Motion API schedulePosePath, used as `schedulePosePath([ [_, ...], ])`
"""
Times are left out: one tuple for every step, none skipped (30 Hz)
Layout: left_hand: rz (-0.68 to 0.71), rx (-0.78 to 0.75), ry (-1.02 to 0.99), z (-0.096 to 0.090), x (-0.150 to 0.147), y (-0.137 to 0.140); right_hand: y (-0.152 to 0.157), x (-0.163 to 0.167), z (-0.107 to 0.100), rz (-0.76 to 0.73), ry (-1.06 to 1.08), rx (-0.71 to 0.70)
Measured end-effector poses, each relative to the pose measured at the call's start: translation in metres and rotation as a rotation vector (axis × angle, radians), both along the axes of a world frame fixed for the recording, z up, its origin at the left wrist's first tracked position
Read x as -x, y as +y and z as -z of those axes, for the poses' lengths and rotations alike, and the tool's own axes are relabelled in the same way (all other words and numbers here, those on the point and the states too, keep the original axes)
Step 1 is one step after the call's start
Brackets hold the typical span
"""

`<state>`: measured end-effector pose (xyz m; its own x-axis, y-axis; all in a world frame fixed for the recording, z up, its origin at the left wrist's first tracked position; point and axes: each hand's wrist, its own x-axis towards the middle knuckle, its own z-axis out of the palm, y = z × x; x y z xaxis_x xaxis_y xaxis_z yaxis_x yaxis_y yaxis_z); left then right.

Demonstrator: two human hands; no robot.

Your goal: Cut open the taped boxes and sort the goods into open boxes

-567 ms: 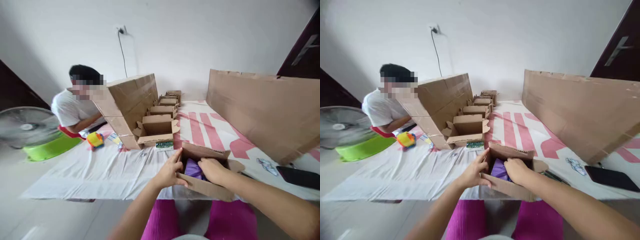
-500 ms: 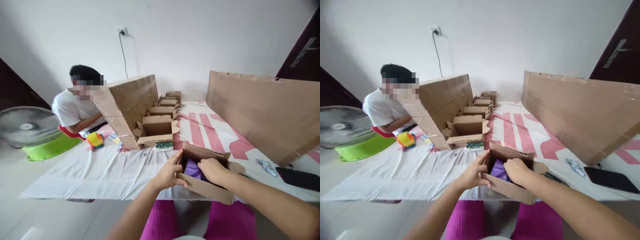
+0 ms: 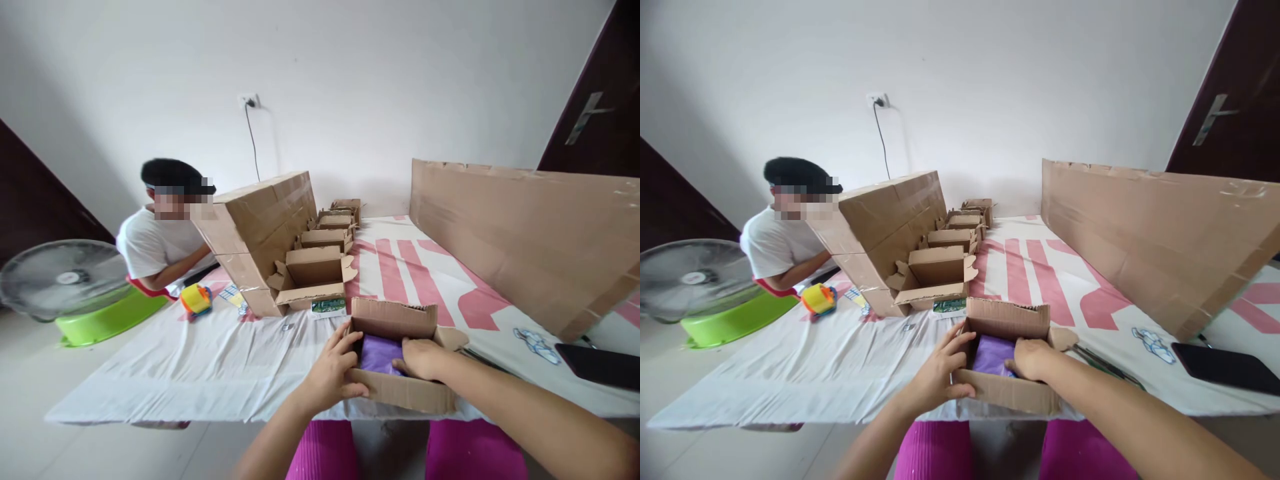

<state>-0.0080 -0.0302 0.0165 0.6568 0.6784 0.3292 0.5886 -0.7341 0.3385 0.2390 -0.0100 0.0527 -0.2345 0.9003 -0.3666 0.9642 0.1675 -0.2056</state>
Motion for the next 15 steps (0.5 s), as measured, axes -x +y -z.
schedulePosePath([
  [-0.003,0.010,-0.008,0.002,-0.001,0.000,0.002,0.000,0.005,0.012,0.016,0.033],
  [-0.004,0.017,-0.014,0.004,-0.001,0.000,0.003,-0.001,0.008,0.022,0.031,0.062],
  [-0.006,0.023,-0.018,0.006,-0.001,0.000,0.005,-0.002,0.010,0.029,0.050,0.081],
  [-0.008,0.025,-0.022,0.007,-0.001,-0.001,0.005,-0.003,0.012,0.036,0.076,0.084],
  [-0.011,0.024,-0.027,0.008,-0.001,-0.001,0.006,-0.004,0.013,0.039,0.106,0.082],
  [-0.013,0.020,-0.031,0.010,-0.001,-0.002,0.005,-0.004,0.013,0.037,0.139,0.077],
  [-0.017,0.015,-0.035,0.010,-0.001,-0.003,0.005,-0.004,0.014,0.029,0.173,0.071],
  [-0.021,0.010,-0.039,0.011,-0.001,-0.004,0.004,-0.003,0.015,0.017,0.205,0.058],
  [-0.024,0.003,-0.041,0.010,-0.001,-0.005,0.003,-0.002,0.016,0.003,0.233,0.038],
  [-0.027,-0.004,-0.040,0.010,-0.001,-0.006,0.001,-0.001,0.016,-0.010,0.255,0.011],
  [-0.030,-0.009,-0.033,0.009,-0.002,-0.008,0.000,0.000,0.017,-0.022,0.273,-0.024],
  [-0.033,-0.014,-0.022,0.008,-0.001,-0.009,-0.002,0.001,0.016,-0.031,0.287,-0.064],
  [-0.038,-0.021,-0.007,0.007,-0.001,-0.010,-0.004,0.001,0.015,-0.039,0.297,-0.102],
  [-0.044,-0.031,0.011,0.006,-0.001,-0.012,-0.006,0.001,0.012,-0.046,0.305,-0.138],
  [-0.055,-0.049,0.027,0.005,0.000,-0.013,-0.008,0.000,0.007,-0.052,0.311,-0.172],
])
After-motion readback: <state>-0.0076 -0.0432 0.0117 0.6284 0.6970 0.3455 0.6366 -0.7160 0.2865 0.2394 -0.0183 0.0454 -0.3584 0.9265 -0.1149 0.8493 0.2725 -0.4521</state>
